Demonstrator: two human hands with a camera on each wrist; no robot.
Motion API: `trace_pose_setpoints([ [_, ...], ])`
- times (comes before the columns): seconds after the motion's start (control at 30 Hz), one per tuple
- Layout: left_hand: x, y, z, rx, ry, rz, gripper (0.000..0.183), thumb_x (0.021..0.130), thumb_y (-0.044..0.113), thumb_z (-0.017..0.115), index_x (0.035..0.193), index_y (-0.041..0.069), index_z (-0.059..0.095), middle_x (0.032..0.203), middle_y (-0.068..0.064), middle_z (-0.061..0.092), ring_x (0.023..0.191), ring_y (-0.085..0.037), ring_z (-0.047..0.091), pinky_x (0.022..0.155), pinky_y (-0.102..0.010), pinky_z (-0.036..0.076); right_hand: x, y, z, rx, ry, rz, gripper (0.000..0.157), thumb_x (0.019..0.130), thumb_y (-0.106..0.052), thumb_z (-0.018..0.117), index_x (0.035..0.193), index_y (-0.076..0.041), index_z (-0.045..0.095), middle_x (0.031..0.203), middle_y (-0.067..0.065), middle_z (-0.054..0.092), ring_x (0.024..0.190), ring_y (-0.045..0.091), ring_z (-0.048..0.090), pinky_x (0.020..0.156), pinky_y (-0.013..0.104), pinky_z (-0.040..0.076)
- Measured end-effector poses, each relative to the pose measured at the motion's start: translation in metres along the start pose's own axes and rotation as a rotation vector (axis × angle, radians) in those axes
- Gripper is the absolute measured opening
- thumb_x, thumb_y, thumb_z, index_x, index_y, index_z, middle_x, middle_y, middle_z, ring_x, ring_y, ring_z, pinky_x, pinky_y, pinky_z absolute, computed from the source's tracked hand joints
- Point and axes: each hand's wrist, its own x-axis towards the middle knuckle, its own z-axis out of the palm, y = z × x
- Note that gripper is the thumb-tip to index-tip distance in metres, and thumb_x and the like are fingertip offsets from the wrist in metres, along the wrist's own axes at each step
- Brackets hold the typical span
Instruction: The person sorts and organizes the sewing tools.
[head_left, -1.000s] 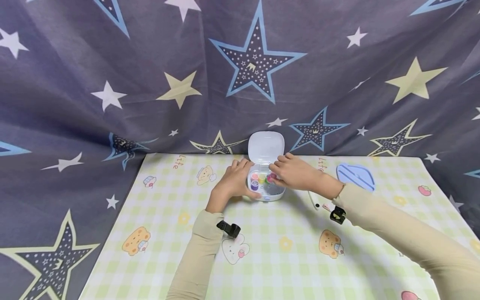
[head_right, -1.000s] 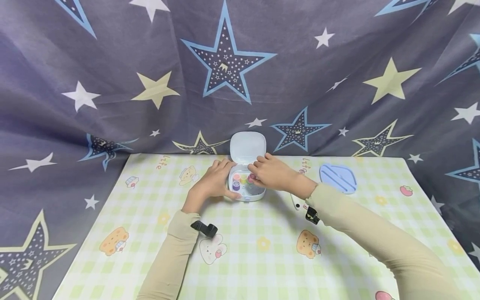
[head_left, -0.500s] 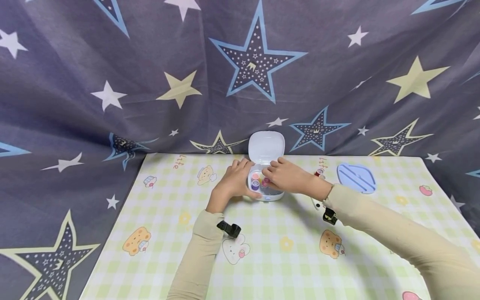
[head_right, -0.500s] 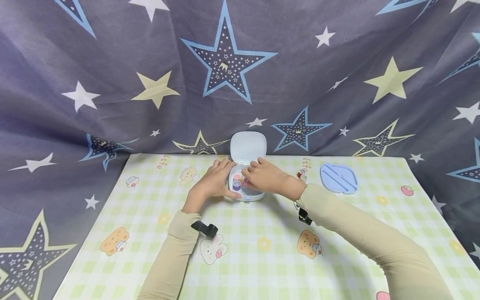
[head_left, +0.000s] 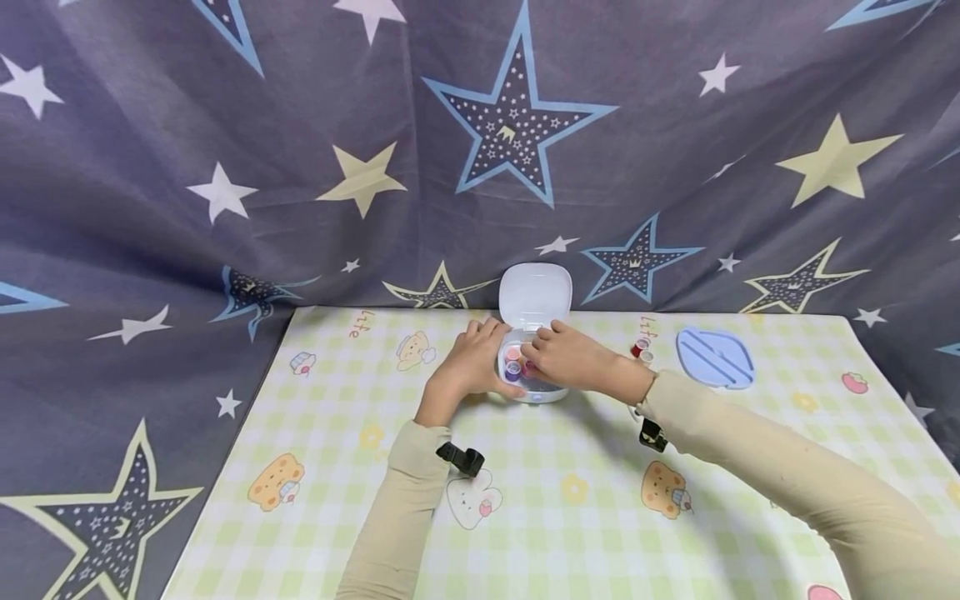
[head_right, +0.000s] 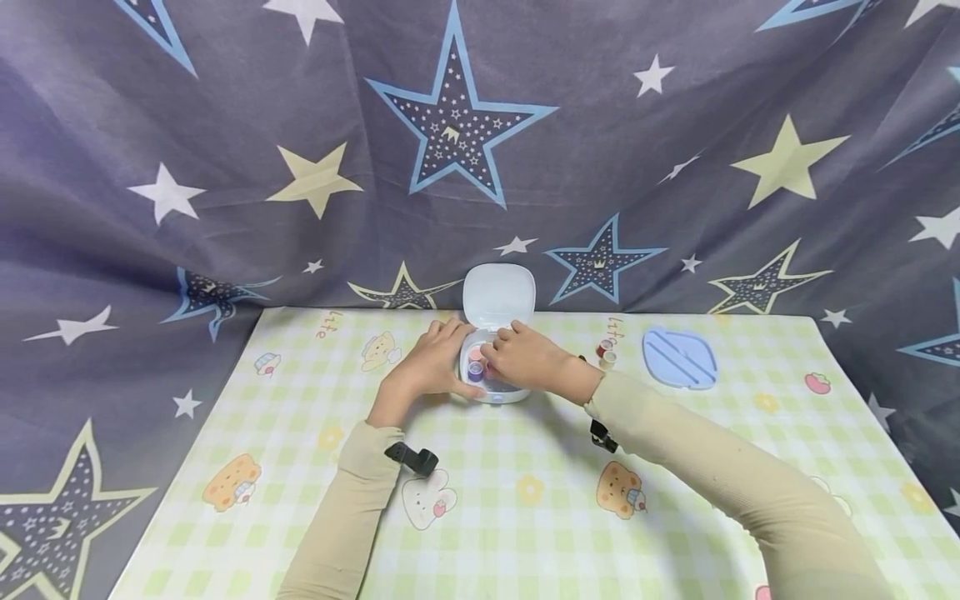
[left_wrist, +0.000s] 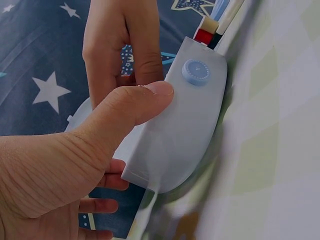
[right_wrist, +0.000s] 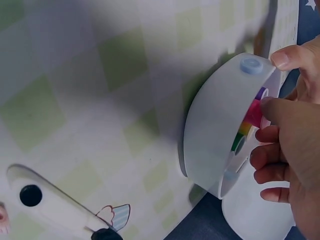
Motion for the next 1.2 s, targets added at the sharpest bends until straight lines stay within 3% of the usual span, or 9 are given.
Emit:
trace_pose_setpoints([
  [0.47,0.0001,0.001,-0.0004,-0.005,0.012,0.007,0.11,0.062,0.056,0.093,0.148,0.008,0.046,0.14,-0.01,0.051,0.125,-0.033,0.045,0.103,-0.048,0.045,0.0029,-0.0036,0.0059,-0.023,-0.072,0.008,0.031,0.099,-0.041,0.064,0.101,-0.011,0.064,0.092,0.005,0.074,0.088,0.023,0.063,0.079,0.037,0.047],
  [1.2,0.0003,-0.0002,0.0005,-0.003,0.003,-0.001,0.111,0.062,0.058,0.093,0.15,0.009,0.045,0.141,-0.009,0.051,0.125,-0.032,0.045,0.103,-0.047,0.045,0.0056,-0.0058,0.0089,-0.102,-0.014,0.001,0.035,0.096,-0.045,0.065,0.095,-0.01,0.064,0.086,0.005,0.073,0.084,0.023,0.063,0.079,0.038,0.046],
])
